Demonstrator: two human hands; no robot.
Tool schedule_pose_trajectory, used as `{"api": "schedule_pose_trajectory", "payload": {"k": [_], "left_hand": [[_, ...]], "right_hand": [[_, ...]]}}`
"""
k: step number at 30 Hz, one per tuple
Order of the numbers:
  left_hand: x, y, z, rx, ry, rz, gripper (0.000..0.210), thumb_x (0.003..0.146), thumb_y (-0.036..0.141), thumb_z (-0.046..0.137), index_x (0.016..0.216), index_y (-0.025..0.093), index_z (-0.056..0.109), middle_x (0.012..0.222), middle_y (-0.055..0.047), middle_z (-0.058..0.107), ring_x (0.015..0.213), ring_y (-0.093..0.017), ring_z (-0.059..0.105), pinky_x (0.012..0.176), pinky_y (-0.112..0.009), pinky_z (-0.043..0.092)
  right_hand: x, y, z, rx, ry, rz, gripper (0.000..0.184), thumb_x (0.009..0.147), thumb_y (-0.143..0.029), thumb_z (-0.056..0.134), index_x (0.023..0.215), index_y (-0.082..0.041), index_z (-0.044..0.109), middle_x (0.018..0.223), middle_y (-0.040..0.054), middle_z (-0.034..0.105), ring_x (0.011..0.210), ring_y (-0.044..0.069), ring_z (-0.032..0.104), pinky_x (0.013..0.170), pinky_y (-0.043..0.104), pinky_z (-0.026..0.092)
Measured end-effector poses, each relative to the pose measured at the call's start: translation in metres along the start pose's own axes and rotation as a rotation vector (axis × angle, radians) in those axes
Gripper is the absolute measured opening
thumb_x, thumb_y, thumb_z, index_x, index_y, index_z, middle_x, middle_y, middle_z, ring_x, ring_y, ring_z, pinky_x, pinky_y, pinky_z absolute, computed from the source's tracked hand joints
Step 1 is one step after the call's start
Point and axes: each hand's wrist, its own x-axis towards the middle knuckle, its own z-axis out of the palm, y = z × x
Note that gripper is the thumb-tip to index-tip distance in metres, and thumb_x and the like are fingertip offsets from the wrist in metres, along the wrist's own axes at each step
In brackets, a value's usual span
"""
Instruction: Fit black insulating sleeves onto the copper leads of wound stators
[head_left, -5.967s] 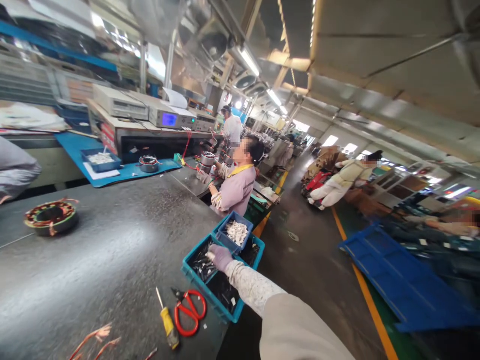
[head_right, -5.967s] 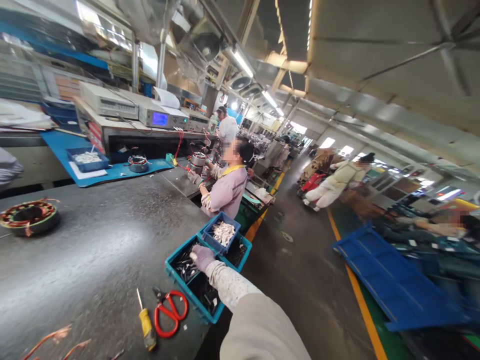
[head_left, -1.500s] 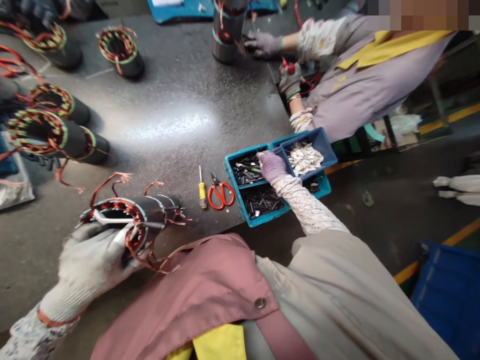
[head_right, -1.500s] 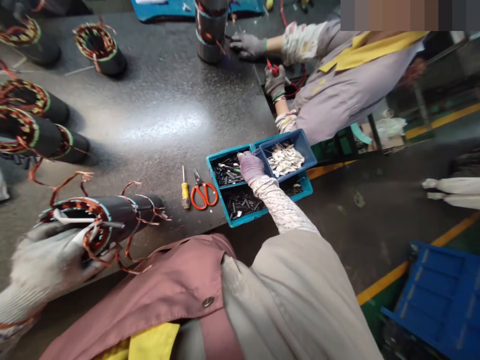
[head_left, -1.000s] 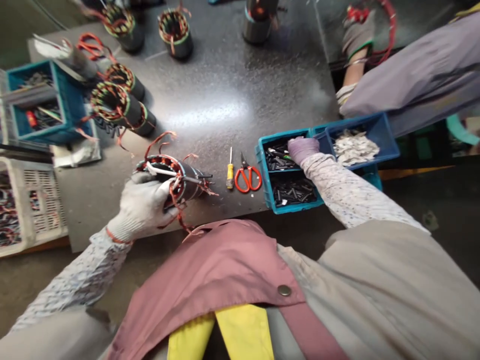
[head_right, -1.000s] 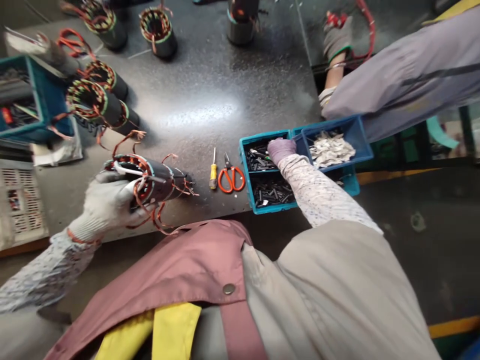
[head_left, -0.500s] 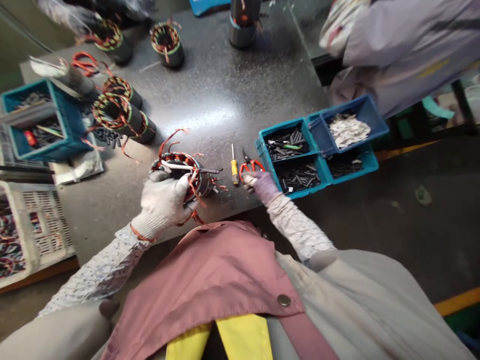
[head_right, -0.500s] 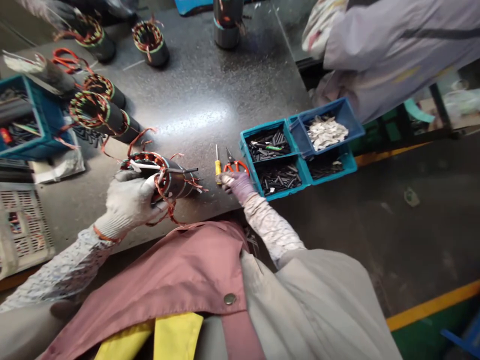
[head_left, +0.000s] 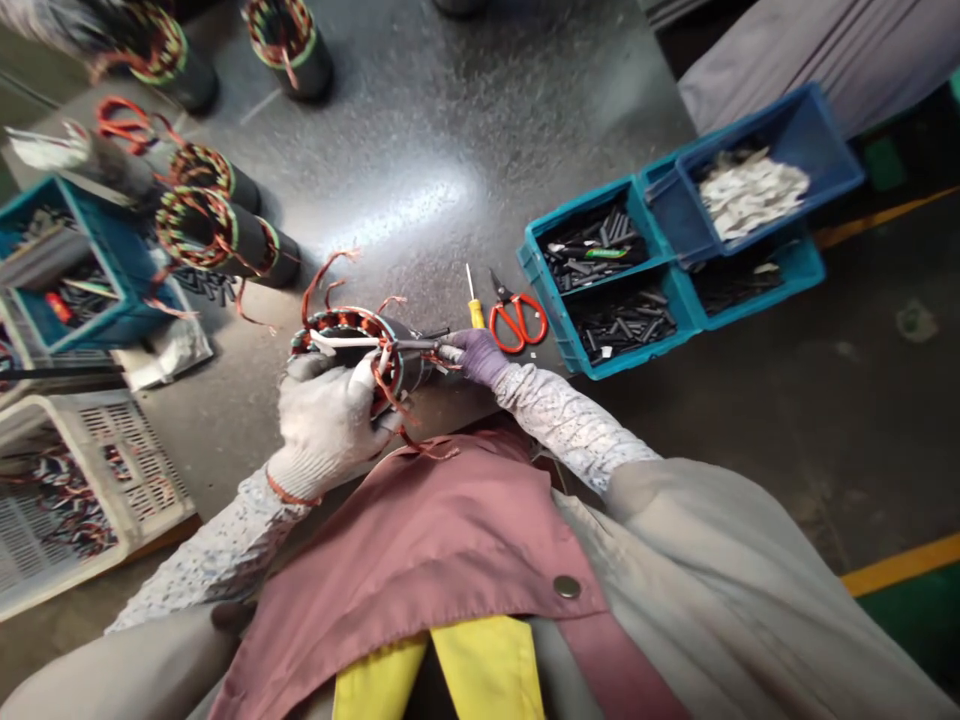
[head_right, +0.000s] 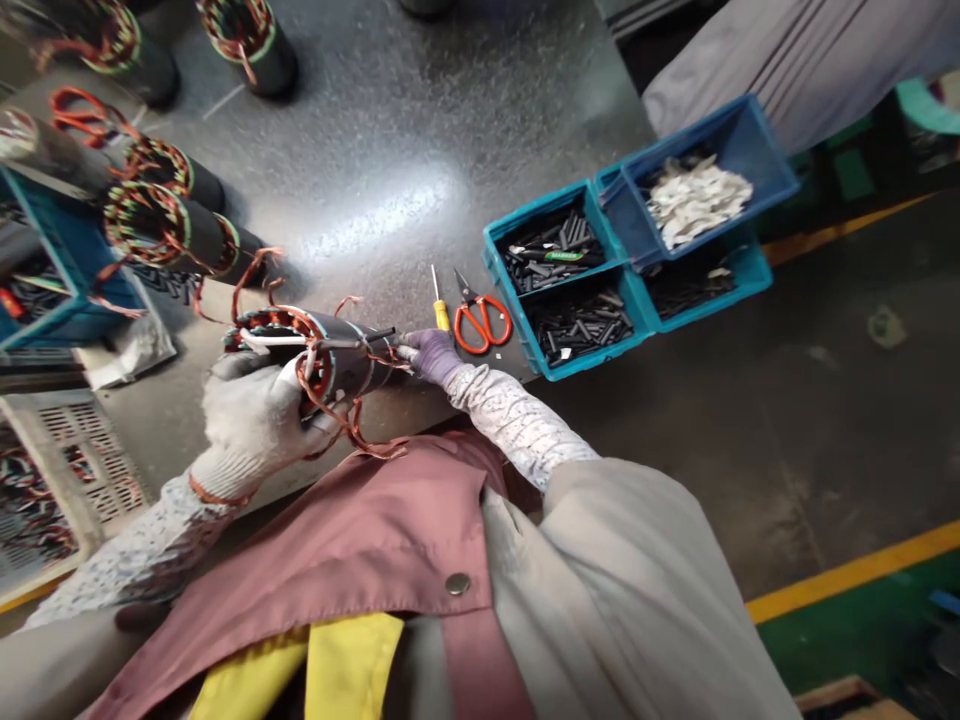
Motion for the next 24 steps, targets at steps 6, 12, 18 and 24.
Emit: {"api": "schedule_pose_trajectory", "payload": {"k": [6,12,18,24], "left_hand": [[0.000,0.000,0.000,-0.036,-0.034,-0.026,0.045,0.081,0.047,0.056,0.115,0.020,0.065,0.076,-0.007,0.074,0.077,-0.027,0.071,0.091,-0.044,0.045],[-0.001,0.002,-0.009,-0.049,-0.092,-0.046,0.042,0.081,0.045,0.057,0.111,0.016,0.065,0.081,-0.008,0.075,0.081,-0.028,0.072,0.092,-0.045,0.047],[-0.004,0.001,-0.013,-0.034,-0.103,-0.054,0.024,0.076,0.042,0.063,0.088,0.021,0.064,0.079,-0.005,0.074,0.079,-0.026,0.071,0.088,-0.045,0.049],[-0.007,-0.003,-0.007,0.020,0.036,-0.050,0.026,0.069,0.046,0.069,0.076,0.023,0.061,0.065,-0.003,0.069,0.065,-0.024,0.068,0.077,-0.043,0.051]], "right_hand": [[-0.001,0.006,-0.023,-0.075,-0.088,0.049,0.017,0.083,-0.021,0.064,0.095,-0.015,0.075,0.083,0.0052,0.073,0.071,0.016,0.066,0.075,0.030,0.054],[0.003,-0.015,-0.013,-0.256,-0.217,-0.002,0.017,0.086,-0.016,0.058,0.076,-0.014,0.071,0.069,0.0015,0.068,0.065,0.013,0.059,0.068,0.024,0.046],[0.005,-0.024,-0.012,-0.286,-0.339,-0.021,0.022,0.092,-0.020,0.052,0.084,-0.014,0.072,0.075,0.0034,0.071,0.068,0.014,0.061,0.068,0.024,0.043],[0.016,-0.024,-0.007,-0.302,-0.385,-0.067,0.023,0.091,-0.022,0.053,0.085,-0.013,0.073,0.087,0.0077,0.073,0.081,0.018,0.065,0.075,0.026,0.044]]}}
